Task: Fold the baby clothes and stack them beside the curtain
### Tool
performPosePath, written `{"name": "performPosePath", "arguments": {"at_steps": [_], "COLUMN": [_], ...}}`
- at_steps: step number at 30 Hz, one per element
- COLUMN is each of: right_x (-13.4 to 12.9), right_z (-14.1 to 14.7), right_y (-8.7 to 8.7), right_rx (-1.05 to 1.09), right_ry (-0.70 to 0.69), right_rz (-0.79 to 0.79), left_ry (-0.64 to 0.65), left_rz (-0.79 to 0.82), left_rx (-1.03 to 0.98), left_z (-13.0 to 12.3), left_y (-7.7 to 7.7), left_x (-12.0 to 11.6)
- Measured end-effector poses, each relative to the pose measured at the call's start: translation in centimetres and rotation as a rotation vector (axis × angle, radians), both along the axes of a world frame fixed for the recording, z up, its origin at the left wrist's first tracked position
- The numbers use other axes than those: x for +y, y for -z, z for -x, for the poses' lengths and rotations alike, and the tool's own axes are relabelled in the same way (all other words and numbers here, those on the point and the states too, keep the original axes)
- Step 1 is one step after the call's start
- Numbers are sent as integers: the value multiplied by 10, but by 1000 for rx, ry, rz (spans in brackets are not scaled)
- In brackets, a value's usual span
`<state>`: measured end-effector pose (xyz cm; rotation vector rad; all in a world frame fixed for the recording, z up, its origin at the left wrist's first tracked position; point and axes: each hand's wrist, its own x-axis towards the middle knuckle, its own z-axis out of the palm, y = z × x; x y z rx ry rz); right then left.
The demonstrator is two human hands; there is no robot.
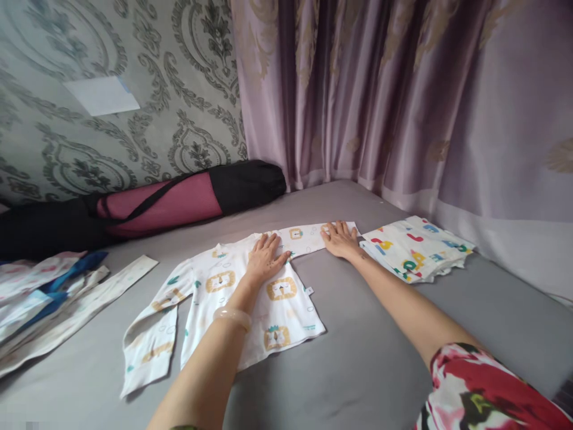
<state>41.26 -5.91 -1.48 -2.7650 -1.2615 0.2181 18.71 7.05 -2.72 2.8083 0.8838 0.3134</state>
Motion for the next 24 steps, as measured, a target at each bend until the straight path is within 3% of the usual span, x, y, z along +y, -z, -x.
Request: {"name": "performPosePath", "arguments": {"at_steps": [5,8,11,14,16,19,21,24], "right_x": [-3,-2,-2,-2,0,6,10,15], "right_z": [0,1,1,10,23,47,62,72], "right_y": [4,3,-1,-6,-10,-15,-17,-17], "right_rx": [-62,-50,-20,-93,-136,-19,61,89], "right_ry": [-6,0,0,-43,-174,-525,-709,-773], "right_rz": [-41,-29,-33,-147,-269,-346,-346,-345], "left_ry": [13,-8,21,142,255,399,425,360], "left_rz": [-50,-111,-120,-52,19,101,148,204], "left_rx": [-12,0,28,20,4,53,99,118], "left_z": [-2,2,17,38,50,58,59,60], "left_y": [0,-8,-24,-43,-52,-57,-56,-51], "left_x": [-2,-12,-36,-74,-106,-148,-166,-176]}}
